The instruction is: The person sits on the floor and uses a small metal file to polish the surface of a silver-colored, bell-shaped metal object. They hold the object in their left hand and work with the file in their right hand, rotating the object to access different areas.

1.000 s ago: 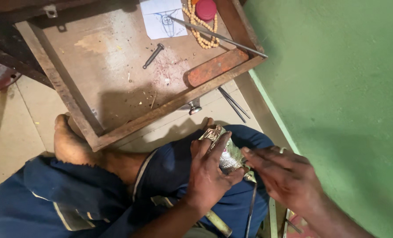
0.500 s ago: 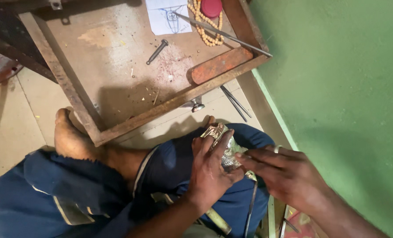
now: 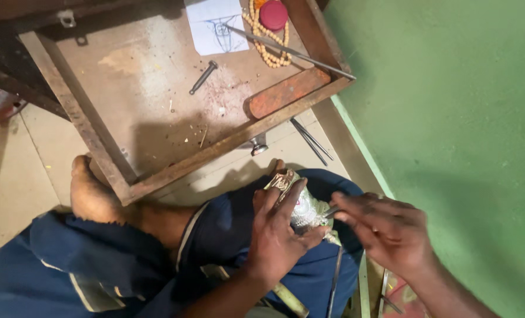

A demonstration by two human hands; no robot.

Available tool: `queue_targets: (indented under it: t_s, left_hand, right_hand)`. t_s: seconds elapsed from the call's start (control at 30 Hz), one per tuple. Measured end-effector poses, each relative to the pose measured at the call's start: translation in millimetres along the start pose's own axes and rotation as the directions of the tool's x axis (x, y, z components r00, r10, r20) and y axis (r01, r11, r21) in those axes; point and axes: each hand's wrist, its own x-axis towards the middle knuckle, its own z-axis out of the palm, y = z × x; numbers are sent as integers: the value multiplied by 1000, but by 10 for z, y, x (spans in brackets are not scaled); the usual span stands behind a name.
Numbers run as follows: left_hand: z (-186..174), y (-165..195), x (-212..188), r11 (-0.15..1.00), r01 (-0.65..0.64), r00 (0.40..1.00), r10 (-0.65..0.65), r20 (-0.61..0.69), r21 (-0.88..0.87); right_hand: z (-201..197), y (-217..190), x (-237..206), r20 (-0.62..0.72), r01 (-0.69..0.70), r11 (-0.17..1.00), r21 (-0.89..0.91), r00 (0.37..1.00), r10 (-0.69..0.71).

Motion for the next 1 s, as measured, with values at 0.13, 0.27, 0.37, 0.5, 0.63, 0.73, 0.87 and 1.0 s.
queue_targets:
  t_s: [0.13,0.27,0.37,0.5,0.63,0.73,0.87,1.0]
  left_hand:
    - [9,9,-2,999,13,1000,-13,-12,-32]
    - [17,-2,11,999,-46,998,46,-33,-11]
    - [23,-7,8,1000,24,1000,-24,15,-16]
    - [22,-7,0,1000,27,999,-27,20,-11]
    - [33,9,2,999,-7,1000,7,-8,-33]
    - [38,24,3,1000,1,1000,-1,-7,-28]
    - [37,33,4,1000,-3,1000,3,5,-30]
    - [43,38,11,1000,-6,1000,6,3,-3]
  right_hand:
    - [47,16,-77,-31,-140,989,53,989,141]
    - [110,17,-181,-171,-239,968,84,953,250]
    - [155,5,-262,-136,-195,976,94,969,206]
    - [184,-14,-338,-244,-236,965,112,935,257]
    - [180,-28,-356,-270,-209,976,68,938,220]
    - [156,-26,-328,-204,-153,987,52,966,160]
    - [92,-3,-246,-224,-15,997,71,974,31]
    - [12,23,-153,13,85,996,-34,996,-85]
